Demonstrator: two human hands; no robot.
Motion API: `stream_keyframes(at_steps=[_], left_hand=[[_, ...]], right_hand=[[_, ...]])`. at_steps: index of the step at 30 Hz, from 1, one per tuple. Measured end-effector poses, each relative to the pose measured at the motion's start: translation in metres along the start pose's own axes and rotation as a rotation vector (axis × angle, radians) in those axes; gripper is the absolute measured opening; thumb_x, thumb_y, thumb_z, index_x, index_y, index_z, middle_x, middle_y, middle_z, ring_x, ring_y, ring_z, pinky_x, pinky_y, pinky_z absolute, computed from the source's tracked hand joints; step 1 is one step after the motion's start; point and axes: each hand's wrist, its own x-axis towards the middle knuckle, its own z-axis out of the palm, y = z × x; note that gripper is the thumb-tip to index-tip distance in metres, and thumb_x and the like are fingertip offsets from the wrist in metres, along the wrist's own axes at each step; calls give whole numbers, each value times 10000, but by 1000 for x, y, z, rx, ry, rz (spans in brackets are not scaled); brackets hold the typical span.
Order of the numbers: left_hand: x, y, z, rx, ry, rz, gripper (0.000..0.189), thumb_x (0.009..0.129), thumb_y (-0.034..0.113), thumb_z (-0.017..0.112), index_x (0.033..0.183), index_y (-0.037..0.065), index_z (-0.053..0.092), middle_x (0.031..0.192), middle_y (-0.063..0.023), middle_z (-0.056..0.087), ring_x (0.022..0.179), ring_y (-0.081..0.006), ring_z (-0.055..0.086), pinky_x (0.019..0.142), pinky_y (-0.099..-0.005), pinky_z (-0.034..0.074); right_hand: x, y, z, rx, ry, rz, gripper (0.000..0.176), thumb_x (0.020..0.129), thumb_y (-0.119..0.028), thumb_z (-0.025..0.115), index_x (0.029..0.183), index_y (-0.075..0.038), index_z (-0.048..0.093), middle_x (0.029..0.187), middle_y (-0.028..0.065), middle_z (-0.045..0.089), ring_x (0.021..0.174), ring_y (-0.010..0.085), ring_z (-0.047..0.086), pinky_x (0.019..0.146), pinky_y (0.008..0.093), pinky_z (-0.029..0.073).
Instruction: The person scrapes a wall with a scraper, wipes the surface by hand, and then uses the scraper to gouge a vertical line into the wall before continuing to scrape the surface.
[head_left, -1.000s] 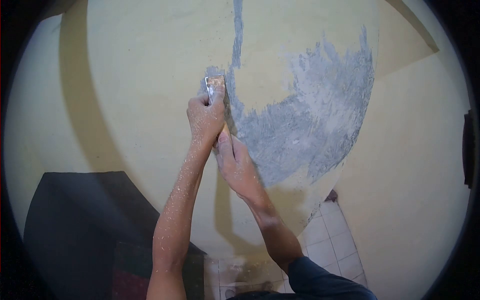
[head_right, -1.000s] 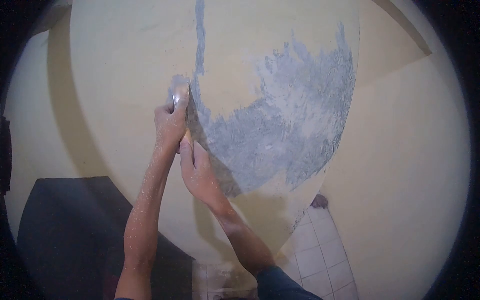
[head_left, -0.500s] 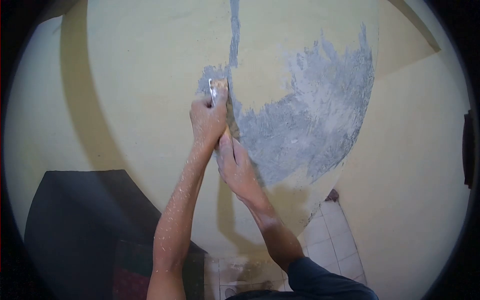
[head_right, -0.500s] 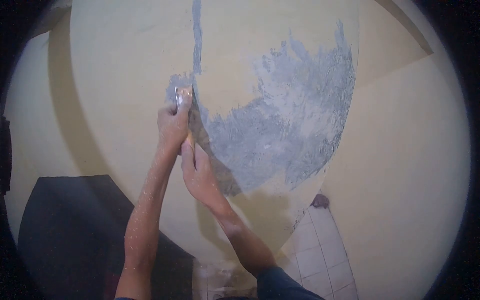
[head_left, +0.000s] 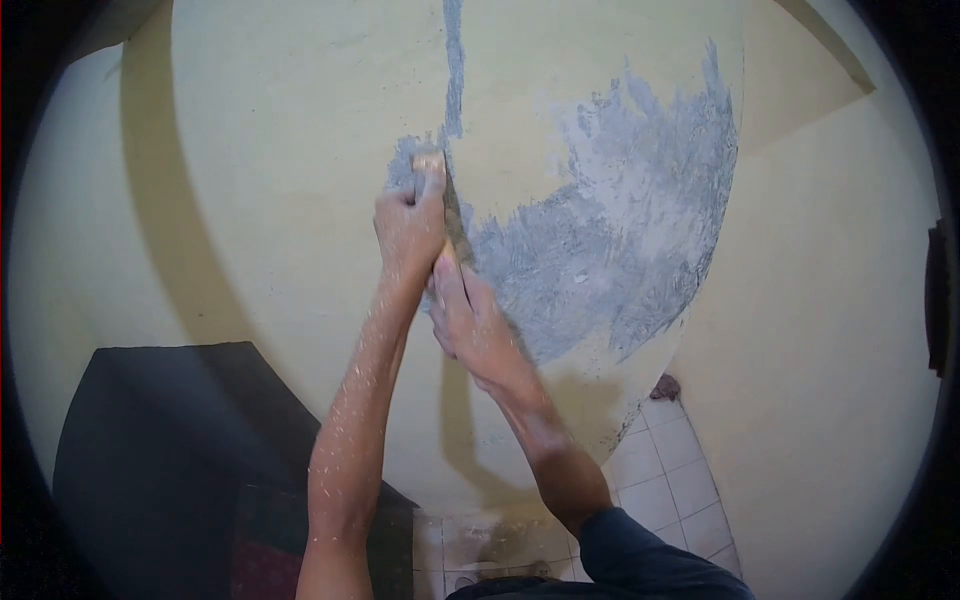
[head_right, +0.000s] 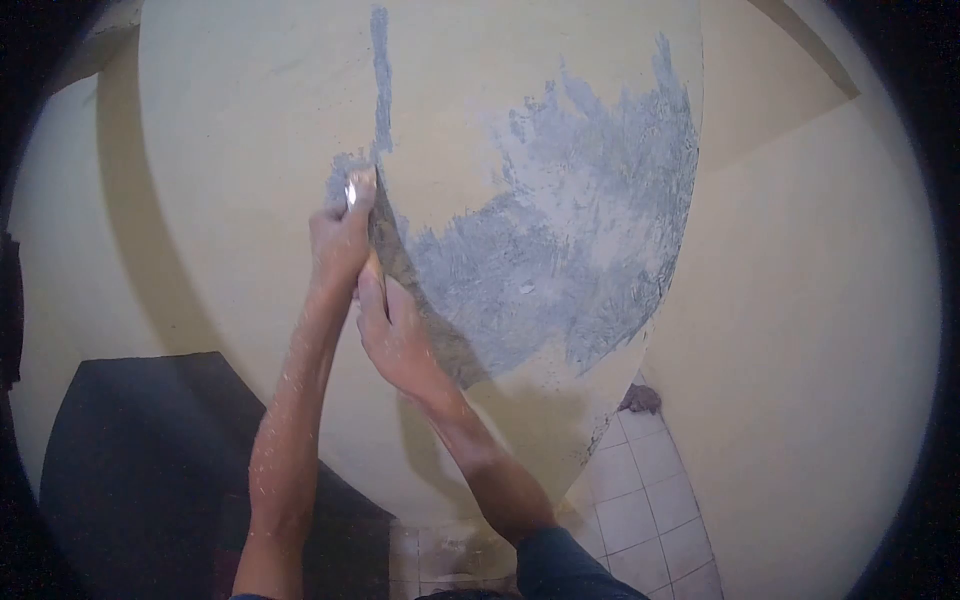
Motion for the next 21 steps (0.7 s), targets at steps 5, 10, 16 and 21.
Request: stream_keyframes(at_steps=[5, 10, 16, 21], left_hand=[[8, -2, 2, -80, -8, -25, 575, 873, 415, 671, 564, -56, 558, 495, -53, 482, 518, -128, 441, 510, -371, 381], [7, -14, 6, -100, 7, -21, 556, 874, 402, 670, 564, -48, 568, 513, -40, 505, 527, -128, 451, 514, -372, 386], [5, -15, -2, 28, -52, -16, 556, 886, 416, 663, 589, -49, 588, 523, -55, 521, 541, -128, 469, 524, -366, 401], [11, -22, 10, -138, -26, -38, 574, 887, 442, 659, 620, -62, 595, 521, -85, 530, 549, -134, 481, 546, -367, 416]], right_hand=[[17, 12, -2, -56, 10, -102, 366, 1067, -382, 401, 945, -61, 527, 575, -90, 342, 428, 28, 269, 393, 229, 225], [18, 17, -1, -70, 19, -79, 369, 1068, -374, 398, 931, -60, 535, 585, -86, 367, 446, 33, 293, 403, 233, 236], [14, 24, 1, -96, 44, -136, 377, 1073, -330, 381, 928, -30, 559, 684, -57, 437, 578, 30, 354, 492, 237, 304], [23, 23, -9, -264, 60, -158, 390, 1056, -281, 401, 967, 55, 577, 791, 107, 578, 723, 158, 502, 670, 348, 417]])
